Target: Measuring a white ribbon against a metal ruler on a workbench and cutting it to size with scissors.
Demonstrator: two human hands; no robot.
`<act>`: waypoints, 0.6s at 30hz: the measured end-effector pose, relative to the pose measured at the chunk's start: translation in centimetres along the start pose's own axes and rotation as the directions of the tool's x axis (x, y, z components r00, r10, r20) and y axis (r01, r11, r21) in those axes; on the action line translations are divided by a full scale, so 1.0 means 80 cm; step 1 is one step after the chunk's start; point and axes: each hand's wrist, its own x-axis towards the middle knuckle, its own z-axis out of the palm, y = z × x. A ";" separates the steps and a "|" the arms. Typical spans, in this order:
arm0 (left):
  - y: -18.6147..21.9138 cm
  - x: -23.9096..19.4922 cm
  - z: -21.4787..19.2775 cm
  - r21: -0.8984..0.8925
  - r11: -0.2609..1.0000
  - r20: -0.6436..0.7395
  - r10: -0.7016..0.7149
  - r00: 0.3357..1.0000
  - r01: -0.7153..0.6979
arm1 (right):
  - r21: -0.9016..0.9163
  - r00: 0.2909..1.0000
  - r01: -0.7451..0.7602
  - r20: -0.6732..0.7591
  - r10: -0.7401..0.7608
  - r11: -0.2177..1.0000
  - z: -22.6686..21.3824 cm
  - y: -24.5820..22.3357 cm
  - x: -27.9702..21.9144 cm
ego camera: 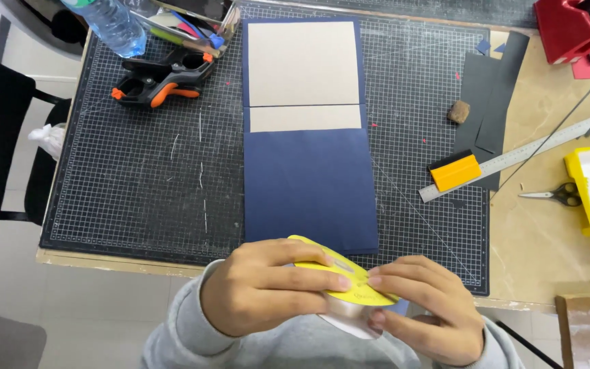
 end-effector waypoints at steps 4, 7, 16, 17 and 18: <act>0.005 -0.002 0.005 -0.011 0.998 0.060 -0.058 0.997 0.059 | -0.029 0.988 -0.040 0.145 0.044 0.999 -0.002 -0.007 0.013; 0.002 -0.013 0.018 -0.055 0.989 0.076 -0.133 0.988 0.137 | 0.014 0.972 -0.061 0.227 0.056 0.998 0.000 -0.008 0.021; -0.032 -0.076 0.035 -0.243 0.898 0.235 -0.312 0.921 0.366 | 0.023 0.957 -0.149 0.256 0.138 0.989 0.035 -0.001 -0.027; -0.045 -0.101 0.039 -0.258 0.903 0.252 -0.280 0.926 0.343 | -0.010 0.958 -0.158 0.242 0.155 0.987 0.042 0.000 -0.036; -0.060 -0.126 0.043 -0.311 0.646 0.500 -0.513 0.698 0.697 | 0.034 0.951 -0.197 0.251 0.182 0.980 0.049 0.001 -0.046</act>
